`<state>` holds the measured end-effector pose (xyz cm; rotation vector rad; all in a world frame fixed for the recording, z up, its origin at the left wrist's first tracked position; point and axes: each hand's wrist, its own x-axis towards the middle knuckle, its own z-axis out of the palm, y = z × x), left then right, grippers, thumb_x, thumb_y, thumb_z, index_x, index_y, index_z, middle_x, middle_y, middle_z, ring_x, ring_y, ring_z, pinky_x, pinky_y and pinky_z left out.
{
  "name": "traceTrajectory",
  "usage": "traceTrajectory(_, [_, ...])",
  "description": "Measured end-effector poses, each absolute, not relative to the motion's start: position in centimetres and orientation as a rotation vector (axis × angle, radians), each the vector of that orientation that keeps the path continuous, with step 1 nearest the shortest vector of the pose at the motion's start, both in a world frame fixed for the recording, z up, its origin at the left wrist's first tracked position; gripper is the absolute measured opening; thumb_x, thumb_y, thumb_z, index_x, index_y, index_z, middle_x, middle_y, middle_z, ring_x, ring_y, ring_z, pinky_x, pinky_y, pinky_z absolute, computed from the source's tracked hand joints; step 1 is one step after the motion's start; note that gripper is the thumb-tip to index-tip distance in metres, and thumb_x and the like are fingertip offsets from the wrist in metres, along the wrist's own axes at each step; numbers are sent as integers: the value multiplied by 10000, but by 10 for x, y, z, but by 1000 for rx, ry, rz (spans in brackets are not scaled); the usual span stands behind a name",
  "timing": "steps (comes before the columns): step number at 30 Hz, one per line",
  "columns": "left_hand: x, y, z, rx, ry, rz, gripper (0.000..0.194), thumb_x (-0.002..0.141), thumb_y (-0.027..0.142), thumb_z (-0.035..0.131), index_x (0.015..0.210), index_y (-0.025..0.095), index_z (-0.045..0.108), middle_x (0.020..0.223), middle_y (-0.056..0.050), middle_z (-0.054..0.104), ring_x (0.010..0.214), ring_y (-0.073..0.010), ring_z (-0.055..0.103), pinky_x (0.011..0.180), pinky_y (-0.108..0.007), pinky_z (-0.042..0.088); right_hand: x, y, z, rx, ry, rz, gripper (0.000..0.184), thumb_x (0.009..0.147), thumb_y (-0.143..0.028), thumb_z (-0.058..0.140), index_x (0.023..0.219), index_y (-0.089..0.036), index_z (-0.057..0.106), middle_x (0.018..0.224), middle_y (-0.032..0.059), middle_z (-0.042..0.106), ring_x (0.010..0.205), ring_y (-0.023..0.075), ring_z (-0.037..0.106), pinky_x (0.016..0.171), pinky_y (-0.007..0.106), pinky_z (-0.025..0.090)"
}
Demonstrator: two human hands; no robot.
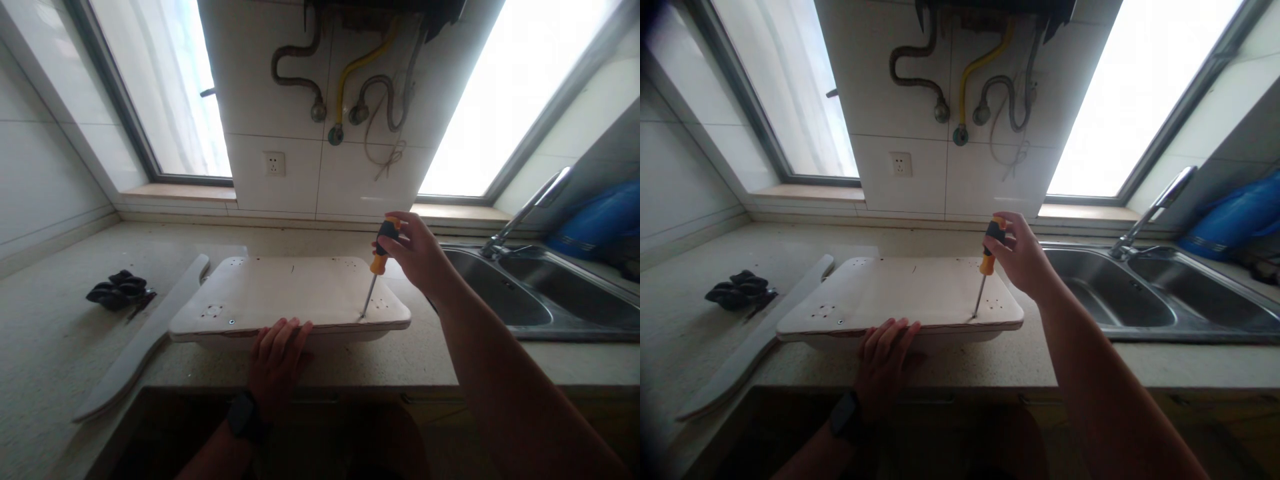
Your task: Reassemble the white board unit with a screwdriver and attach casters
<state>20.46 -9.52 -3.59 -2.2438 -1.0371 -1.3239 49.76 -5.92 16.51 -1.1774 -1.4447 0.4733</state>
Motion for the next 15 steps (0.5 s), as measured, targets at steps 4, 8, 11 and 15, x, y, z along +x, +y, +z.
traceTrajectory(4, [205,-95,-35,-2239,-1038,-1333,422,950,371,687,1354,248,673,1265,-105,706,1250,-275,585,1222,-445,270,492,-62,169,-1018,-1367,793,518,820,-270,737,1282,-326,508,1410,62,532,1095,257,701,910,475,639])
traceTrajectory(8, [205,-95,-34,-2236,-1029,-1342,426,946,374,693,1354,254,673,1258,-101,708,1251,-274,585,1224,-446,267,491,-61,172,-1019,-1398,836,569,823,-261,759,1321,-321,491,1191,47,654,1002,233,722,915,468,631])
traceTrajectory(11, [206,-95,-34,-2237,-1032,-1335,429,946,372,695,1357,252,671,1257,-100,709,1251,-272,585,1226,-446,267,489,-57,172,-1101,-1479,666,649,806,-284,783,1390,-301,502,1083,40,660,915,223,725,855,436,631])
traceTrajectory(15, [206,-95,-34,-2228,-1033,-1349,417,954,371,685,1354,255,672,1253,-100,708,1247,-265,587,1228,-439,265,482,-56,169,-1273,-1538,264,588,808,-343,794,1351,-254,588,1003,49,658,833,217,697,749,409,611])
